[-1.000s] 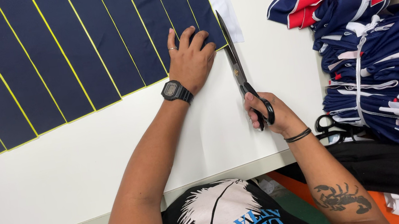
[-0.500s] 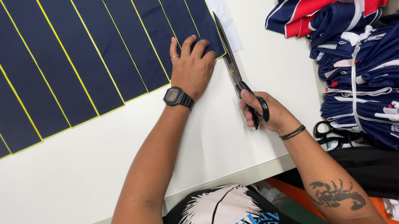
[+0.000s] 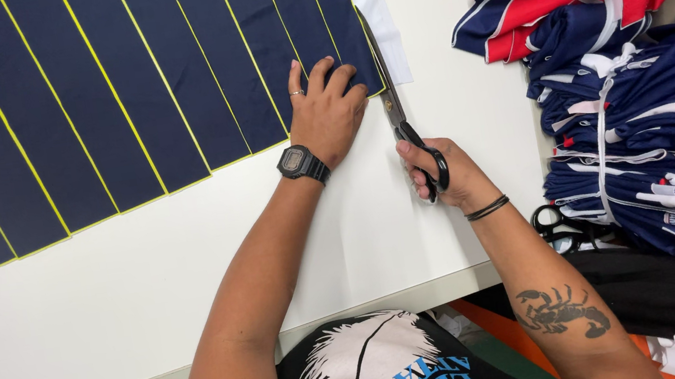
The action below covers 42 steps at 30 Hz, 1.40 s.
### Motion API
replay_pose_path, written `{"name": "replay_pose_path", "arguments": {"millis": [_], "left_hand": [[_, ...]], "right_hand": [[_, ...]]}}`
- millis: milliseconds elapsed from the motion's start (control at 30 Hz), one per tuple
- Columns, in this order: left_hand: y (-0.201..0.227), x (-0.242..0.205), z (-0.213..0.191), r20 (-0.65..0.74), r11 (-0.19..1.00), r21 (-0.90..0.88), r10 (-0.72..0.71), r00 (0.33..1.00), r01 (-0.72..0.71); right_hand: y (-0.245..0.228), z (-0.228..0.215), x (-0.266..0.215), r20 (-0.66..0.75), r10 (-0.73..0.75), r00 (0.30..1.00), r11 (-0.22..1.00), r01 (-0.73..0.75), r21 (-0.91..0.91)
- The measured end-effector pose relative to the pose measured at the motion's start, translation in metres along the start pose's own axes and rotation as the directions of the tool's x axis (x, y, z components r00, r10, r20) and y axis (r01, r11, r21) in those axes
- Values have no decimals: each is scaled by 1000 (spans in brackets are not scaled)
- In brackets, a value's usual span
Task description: The person uses shears to cut a large piece of dark blue fabric with yellow stripes into multiple vertical strips on a white table. Cut pieces are moved aside as the cutting progresses.
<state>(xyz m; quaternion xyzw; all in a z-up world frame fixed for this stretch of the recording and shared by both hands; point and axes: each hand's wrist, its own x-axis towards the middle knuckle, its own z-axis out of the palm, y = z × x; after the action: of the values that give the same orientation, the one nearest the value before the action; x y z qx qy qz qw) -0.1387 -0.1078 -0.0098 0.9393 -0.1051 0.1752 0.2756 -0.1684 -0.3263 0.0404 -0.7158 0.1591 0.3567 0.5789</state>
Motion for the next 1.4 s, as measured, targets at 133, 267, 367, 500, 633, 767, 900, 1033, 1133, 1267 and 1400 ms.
{"name": "replay_pose_path", "arguments": {"millis": [133,267,367,500,633,767,900,1033,1133,1267,1400], "left_hand": [[0,1,-2,3,1000,9,5,1000,-6],[1,0,-2,-11,1000,-5,11,1000,-11],[2,1,-4,-12,1000,-1,7,1000,-7],[1,1,-5,1,1000,3,12,1000,-12],[1,1,-3,24,1000,1,-7,1000,7],[2,1,-3,11,1000,-16,-16,1000,16],[2,1,-4,29,1000,-6,-17,999,17],[2,2,-5,21,1000,-2,-13,1000,13],[2,3,-6,26,1000,-3,-13,1000,13],[2,2,-6,28,1000,-11,-9,1000,9],[1,3,-5,24,1000,-15,-19,1000,20]], "right_hand": [[-6,2,-3,19,-9,1000,1000,10,-28],[-18,3,2,60,14,998,1000,-15,16],[-27,6,12,61,-3,998,1000,3,6],[-31,6,20,52,-2,999,1000,1,19],[-29,4,24,40,-9,999,1000,9,11],[-29,6,24,57,-55,997,998,57,-38],[-35,6,25,59,-32,998,999,33,-17],[-49,7,29,47,-19,999,1000,20,-18],[-57,10,35,37,-16,999,999,17,-29],[-61,11,41,36,-16,999,999,18,-33],[-58,10,46,34,-45,998,998,46,-42]]}}
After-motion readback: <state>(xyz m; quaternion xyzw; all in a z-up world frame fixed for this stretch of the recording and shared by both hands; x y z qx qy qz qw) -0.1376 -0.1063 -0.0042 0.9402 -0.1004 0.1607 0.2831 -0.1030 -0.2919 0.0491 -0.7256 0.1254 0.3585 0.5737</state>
